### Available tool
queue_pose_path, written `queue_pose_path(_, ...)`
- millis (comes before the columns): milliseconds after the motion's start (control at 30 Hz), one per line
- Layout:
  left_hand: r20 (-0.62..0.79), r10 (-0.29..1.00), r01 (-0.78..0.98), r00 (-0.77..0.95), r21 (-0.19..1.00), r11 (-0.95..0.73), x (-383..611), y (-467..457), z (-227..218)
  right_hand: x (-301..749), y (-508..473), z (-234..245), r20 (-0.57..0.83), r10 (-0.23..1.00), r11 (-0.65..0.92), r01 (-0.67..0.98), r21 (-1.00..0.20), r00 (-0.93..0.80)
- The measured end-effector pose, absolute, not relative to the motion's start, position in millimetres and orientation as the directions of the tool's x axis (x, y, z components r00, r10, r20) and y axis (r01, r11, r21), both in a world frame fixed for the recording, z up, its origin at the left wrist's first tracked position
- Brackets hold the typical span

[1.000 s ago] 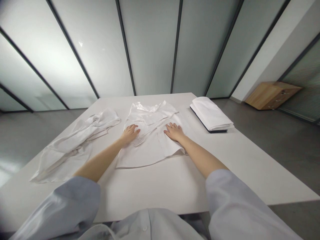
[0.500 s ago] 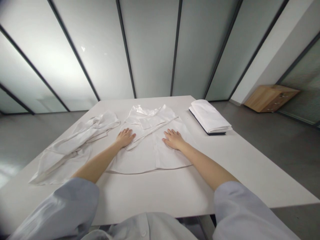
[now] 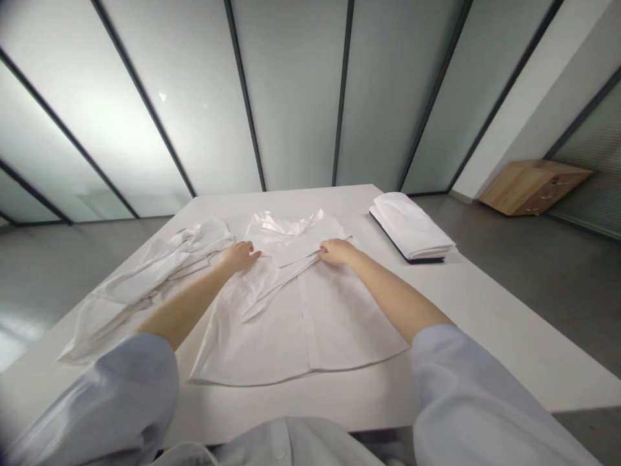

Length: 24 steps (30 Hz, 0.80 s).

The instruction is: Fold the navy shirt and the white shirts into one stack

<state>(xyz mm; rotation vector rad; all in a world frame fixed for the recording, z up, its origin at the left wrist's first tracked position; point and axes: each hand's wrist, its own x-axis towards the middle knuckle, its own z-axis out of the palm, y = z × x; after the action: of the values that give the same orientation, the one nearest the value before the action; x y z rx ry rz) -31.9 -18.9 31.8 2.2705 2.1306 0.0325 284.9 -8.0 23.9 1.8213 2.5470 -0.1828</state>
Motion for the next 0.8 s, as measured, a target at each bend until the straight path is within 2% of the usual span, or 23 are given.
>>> queue_pose_path(67, 0.061, 0.995, 0.995, 0.073, 0.067, -0.077, -21, -17, 19, 281, 0, 7, 0.05, 0.961, 0.274, 0.96, -0.047, -0.272)
queue_pose_path(133, 0.082, 0.995, 0.996, 0.055, 0.072, -0.061, -12, -16, 5, 277, 3, -9, 0.113, 0.97, 0.218, 0.975, -0.032, -0.213)
queue_pose_path(333, 0.061, 0.993, 0.994, 0.097, 0.05, -0.1, -14, -19, -16, 271, -14, -25, 0.063, 0.985, 0.161, 0.986, -0.044, -0.158)
queue_pose_path(467, 0.033, 0.996, 0.995, 0.085, 0.042, -0.086, -26, -34, -1, 271, -45, -19, 0.075, 0.966, 0.246, 0.969, 0.01, -0.246)
queue_pose_path(567, -0.018, 1.0, 1.0, 0.026, -0.016, -0.026, -34, -40, 22, 273, -57, -8, 0.068, 0.949, 0.305, 0.952, 0.035, -0.307)
queue_pose_path(667, -0.062, 0.998, 0.998, 0.017, -0.065, -0.021, -38, -36, 37, 271, -47, 5, 0.013, 0.97, 0.244, 0.969, -0.039, -0.243)
queue_pose_path(800, -0.059, 0.988, 0.99, 0.143, 0.007, -0.142, -28, -20, 26, 255, -11, 15, -0.045, 0.981, 0.17, 0.943, -0.285, -0.191)
